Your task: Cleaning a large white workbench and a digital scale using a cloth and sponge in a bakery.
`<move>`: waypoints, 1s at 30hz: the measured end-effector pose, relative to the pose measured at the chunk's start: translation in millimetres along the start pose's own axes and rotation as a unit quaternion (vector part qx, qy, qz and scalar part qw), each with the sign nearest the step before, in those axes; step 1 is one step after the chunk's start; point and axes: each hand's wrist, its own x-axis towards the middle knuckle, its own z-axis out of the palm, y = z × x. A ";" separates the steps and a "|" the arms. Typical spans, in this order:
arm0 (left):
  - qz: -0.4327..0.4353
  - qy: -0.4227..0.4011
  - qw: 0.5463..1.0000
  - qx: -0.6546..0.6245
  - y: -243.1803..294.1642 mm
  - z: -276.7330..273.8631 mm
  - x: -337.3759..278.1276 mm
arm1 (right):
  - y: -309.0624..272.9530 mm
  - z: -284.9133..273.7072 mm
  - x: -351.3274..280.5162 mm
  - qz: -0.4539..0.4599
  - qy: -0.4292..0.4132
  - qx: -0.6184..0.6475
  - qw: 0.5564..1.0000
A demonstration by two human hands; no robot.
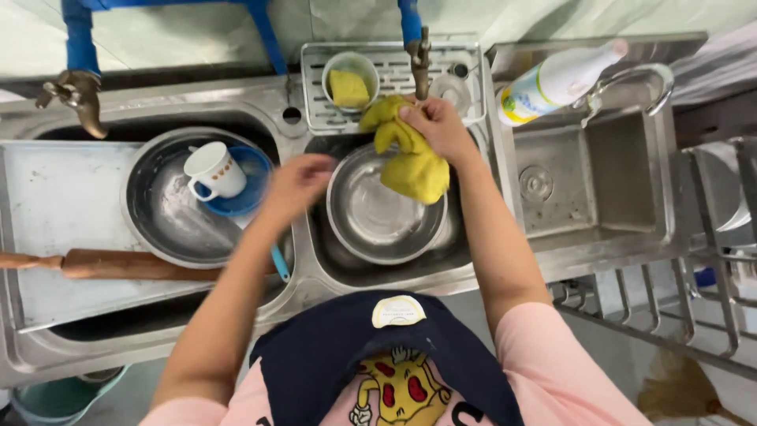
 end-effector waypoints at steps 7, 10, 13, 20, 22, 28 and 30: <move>-0.049 -0.193 0.979 0.037 -133.3 218.0 115.5 | 46.6 2.5 2.8 -0.080 -0.027 -0.087 0.993; 0.007 -0.178 0.921 -0.347 -163.7 247.1 131.1 | -0.9 17.6 -3.4 -0.159 -0.126 -0.133 0.970; 0.070 -0.163 0.980 -0.094 -148.0 237.1 138.6 | -28.8 32.5 17.0 -0.016 0.124 -0.250 0.960; 0.248 -0.107 0.893 0.360 -85.2 191.9 126.2 | 6.7 83.4 98.7 -0.255 -0.020 -0.413 0.874; 0.252 -0.068 0.932 0.252 -102.8 189.6 128.3 | 27.4 86.7 125.5 -0.232 0.000 -0.448 0.863; -0.166 -0.140 0.973 -0.083 -155.7 194.3 114.4 | 81.6 63.1 165.4 -0.094 0.008 -0.424 0.901; -0.407 -0.171 0.854 -0.277 -177.1 204.9 99.7 | 70.8 68.3 149.0 -0.240 0.025 -0.406 0.881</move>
